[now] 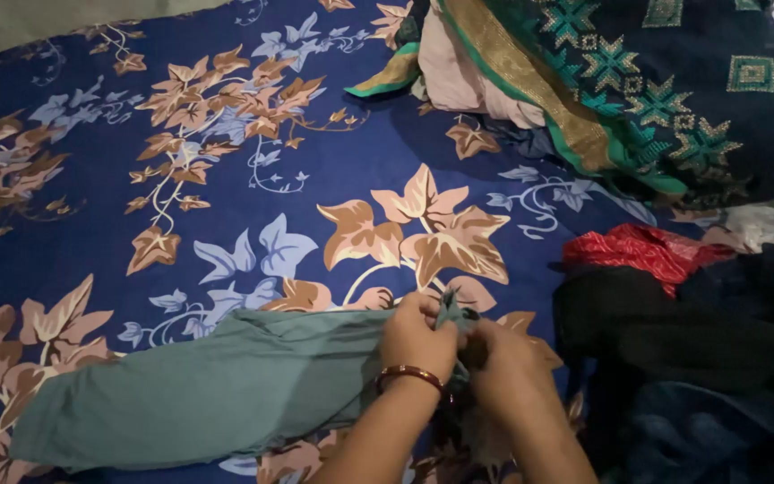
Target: The person folds a light green garment and then a dark blue pair of jeans on a bed with a blue floral sheet. They smooth and fold each item neatly by hand, placing the finished folds on the bed surface.
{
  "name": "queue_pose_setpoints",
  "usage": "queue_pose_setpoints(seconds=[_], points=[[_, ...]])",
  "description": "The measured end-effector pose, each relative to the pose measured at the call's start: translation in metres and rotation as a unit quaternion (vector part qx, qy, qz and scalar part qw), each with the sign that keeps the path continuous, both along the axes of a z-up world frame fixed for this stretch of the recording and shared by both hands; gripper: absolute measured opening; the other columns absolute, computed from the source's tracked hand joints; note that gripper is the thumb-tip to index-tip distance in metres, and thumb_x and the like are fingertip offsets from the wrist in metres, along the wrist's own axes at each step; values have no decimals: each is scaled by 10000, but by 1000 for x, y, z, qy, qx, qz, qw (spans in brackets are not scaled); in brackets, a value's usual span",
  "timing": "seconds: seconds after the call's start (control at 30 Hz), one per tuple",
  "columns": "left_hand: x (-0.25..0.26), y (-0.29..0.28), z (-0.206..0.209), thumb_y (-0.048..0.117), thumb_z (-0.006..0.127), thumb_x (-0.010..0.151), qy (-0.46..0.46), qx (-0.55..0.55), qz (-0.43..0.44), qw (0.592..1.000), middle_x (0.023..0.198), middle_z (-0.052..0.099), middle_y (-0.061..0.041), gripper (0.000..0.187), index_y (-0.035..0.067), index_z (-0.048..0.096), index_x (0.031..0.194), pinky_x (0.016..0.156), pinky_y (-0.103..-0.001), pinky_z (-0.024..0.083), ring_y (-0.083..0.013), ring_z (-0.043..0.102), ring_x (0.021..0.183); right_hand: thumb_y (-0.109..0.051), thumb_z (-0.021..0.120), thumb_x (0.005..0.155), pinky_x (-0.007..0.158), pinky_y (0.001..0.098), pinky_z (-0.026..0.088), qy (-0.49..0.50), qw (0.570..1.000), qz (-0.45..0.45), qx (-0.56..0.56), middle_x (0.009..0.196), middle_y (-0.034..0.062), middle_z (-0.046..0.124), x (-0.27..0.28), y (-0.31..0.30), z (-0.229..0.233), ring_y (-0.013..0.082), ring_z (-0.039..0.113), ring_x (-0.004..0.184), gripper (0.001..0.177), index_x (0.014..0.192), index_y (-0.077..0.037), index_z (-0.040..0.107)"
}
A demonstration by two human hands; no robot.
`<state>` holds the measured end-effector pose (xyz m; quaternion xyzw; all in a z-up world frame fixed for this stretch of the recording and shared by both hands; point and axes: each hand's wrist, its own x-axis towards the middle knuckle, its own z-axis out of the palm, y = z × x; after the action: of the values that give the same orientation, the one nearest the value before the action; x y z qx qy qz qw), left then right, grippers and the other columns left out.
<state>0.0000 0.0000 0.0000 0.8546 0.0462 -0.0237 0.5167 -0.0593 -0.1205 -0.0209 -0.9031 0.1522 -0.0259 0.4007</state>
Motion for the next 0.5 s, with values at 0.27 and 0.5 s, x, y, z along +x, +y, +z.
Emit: queue_pose_setpoints(seconds=[0.27, 0.5], points=[[-3, -1, 7, 97, 781, 706, -5, 8, 2, 1000, 762, 745, -74, 205, 82, 696, 892, 686, -340, 582, -207, 733, 697, -23, 852, 602, 894, 446, 522, -174, 982, 76, -25, 1176, 220, 703, 3, -1, -22, 403, 664, 1098, 711, 1275, -61, 628], [-1, 4, 5, 95, 784, 726, -30, -22, 13, 999, 757, 743, -76, 186, 65, 693, 885, 669, -337, 580, -200, 728, 677, 25, 831, 710, 805, 334, 595, 99, 985, -50, 135, 985, 125, 774, 6, -2, 14, 208, 752, 903, 758, 1386, -183, 560]])
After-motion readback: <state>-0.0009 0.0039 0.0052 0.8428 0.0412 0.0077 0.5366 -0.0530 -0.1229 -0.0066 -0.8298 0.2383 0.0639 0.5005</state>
